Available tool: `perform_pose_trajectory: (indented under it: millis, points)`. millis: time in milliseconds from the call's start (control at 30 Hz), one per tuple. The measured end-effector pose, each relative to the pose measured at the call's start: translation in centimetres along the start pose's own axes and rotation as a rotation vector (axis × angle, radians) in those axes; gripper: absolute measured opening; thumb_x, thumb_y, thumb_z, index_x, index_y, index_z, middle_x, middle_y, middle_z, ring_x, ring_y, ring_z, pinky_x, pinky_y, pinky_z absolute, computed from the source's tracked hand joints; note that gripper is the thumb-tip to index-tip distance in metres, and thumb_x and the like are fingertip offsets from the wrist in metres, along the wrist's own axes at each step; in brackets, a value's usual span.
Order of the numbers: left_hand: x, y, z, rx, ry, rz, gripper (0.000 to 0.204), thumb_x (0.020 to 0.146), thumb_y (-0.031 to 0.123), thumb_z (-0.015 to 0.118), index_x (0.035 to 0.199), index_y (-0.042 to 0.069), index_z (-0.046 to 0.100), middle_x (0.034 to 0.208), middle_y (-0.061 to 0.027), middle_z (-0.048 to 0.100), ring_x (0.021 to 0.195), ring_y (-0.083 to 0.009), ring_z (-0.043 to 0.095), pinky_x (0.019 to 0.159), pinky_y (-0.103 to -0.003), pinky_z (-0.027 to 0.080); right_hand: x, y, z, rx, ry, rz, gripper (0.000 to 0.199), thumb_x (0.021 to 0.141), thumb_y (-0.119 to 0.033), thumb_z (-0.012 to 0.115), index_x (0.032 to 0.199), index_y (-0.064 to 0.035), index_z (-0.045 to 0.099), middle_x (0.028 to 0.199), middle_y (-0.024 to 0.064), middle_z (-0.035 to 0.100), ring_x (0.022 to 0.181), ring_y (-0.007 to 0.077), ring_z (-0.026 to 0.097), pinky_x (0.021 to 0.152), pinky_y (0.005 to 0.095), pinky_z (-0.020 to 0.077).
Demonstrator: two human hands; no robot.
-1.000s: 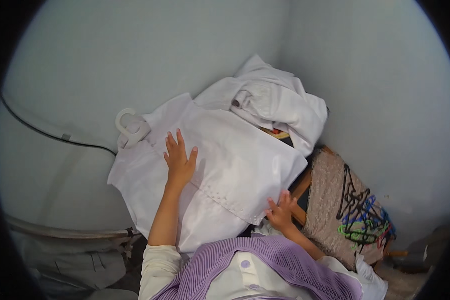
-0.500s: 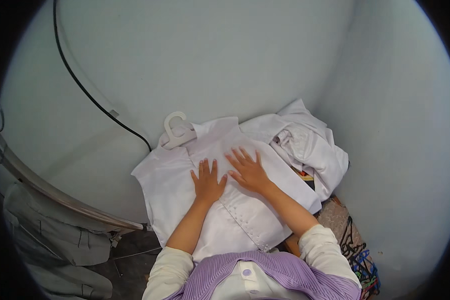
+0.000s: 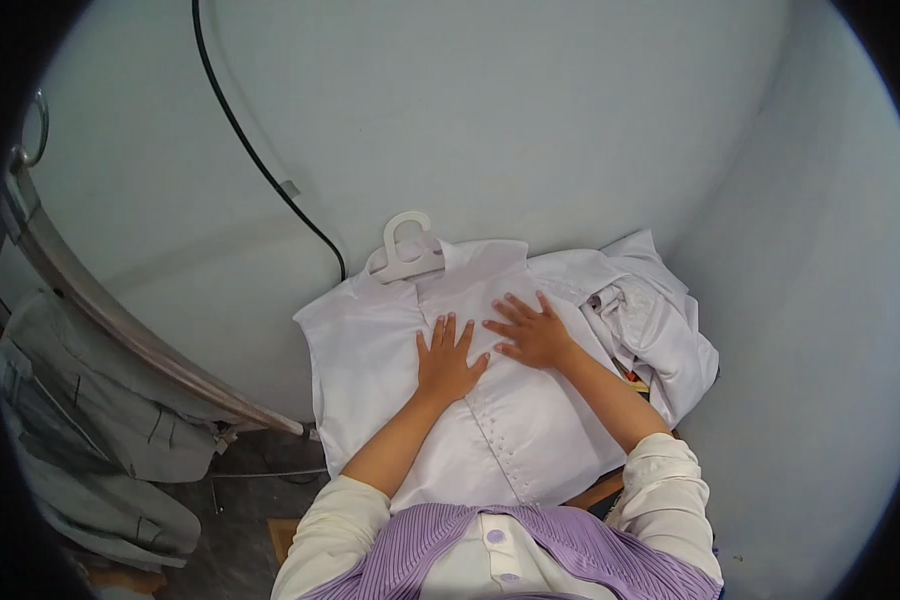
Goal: Placing a white dress shirt onto a hanger and buttoning it.
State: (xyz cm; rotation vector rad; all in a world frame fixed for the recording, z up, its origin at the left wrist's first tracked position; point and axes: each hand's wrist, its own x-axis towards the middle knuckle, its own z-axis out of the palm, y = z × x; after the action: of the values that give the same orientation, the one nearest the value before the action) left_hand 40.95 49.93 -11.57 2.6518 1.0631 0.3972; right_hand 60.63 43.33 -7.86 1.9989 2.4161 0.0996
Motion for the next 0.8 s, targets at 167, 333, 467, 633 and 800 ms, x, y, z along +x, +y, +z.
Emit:
perform_pose_trajectory:
  millis: [167,333,467,633,800]
  points:
    - [-0.1,0.0,0.0,0.006,0.019,0.003,0.065,0.088,0.052,0.044,0.142,0.017,0.035,0.150,-0.0154,0.022,0.141,-0.0280,0.014,0.109,-0.058,0.006,-1.6,-0.9,-1.4,0.166,0.501,0.773,0.056,0.092,-0.033,0.046,0.143,-0.0152,0.031,0.150,0.0161,0.022,0.138,0.0343,0.019,0.102,0.0678,0.0073]
    - [-1.0,-1.2,-0.5,-0.167,0.168,0.010,0.047,0.093,0.030,0.044,0.138,0.017,0.040,0.149,-0.0135,0.025,0.139,-0.0303,0.018,0.106,-0.060,0.010,-3.4,-10.8,-0.5,0.335,0.171,0.329,0.054,0.095,-0.036,0.038,0.145,-0.0200,0.028,0.151,0.0118,0.022,0.138,0.0300,0.023,0.106,0.0628,0.0058]
    - [-5.2,1.7,-5.2,-0.253,0.333,-0.017,0.046,0.089,0.016,0.046,0.135,0.013,0.044,0.145,-0.0160,0.032,0.135,-0.0335,0.028,0.104,-0.059,0.018,-3.9,-11.6,2.2,0.285,0.037,0.188,0.050,0.096,-0.037,0.032,0.143,-0.0224,0.031,0.150,0.0087,0.025,0.139,0.0281,0.023,0.107,0.0628,0.0072]
    - [-14.2,7.0,-2.7,-0.104,0.246,0.008,0.059,0.088,0.036,0.051,0.139,0.009,0.037,0.142,-0.0193,0.035,0.130,-0.0349,0.035,0.100,-0.058,0.028,-3.2,-11.4,2.8,0.258,0.050,0.164,0.050,0.095,-0.036,0.034,0.143,-0.0251,0.032,0.150,0.0079,0.026,0.139,0.0281,0.022,0.106,0.0640,0.0076]
    - [-20.6,8.2,-1.0,0.030,0.317,-0.110,0.047,0.087,0.038,0.053,0.125,0.012,0.055,0.132,-0.0130,0.050,0.126,-0.0275,0.042,0.100,-0.056,0.029,-3.7,-11.6,2.3,0.299,0.064,0.179,0.048,0.095,-0.037,0.034,0.141,-0.0267,0.035,0.150,0.0065,0.027,0.138,0.0275,0.024,0.108,0.0621,0.0067]
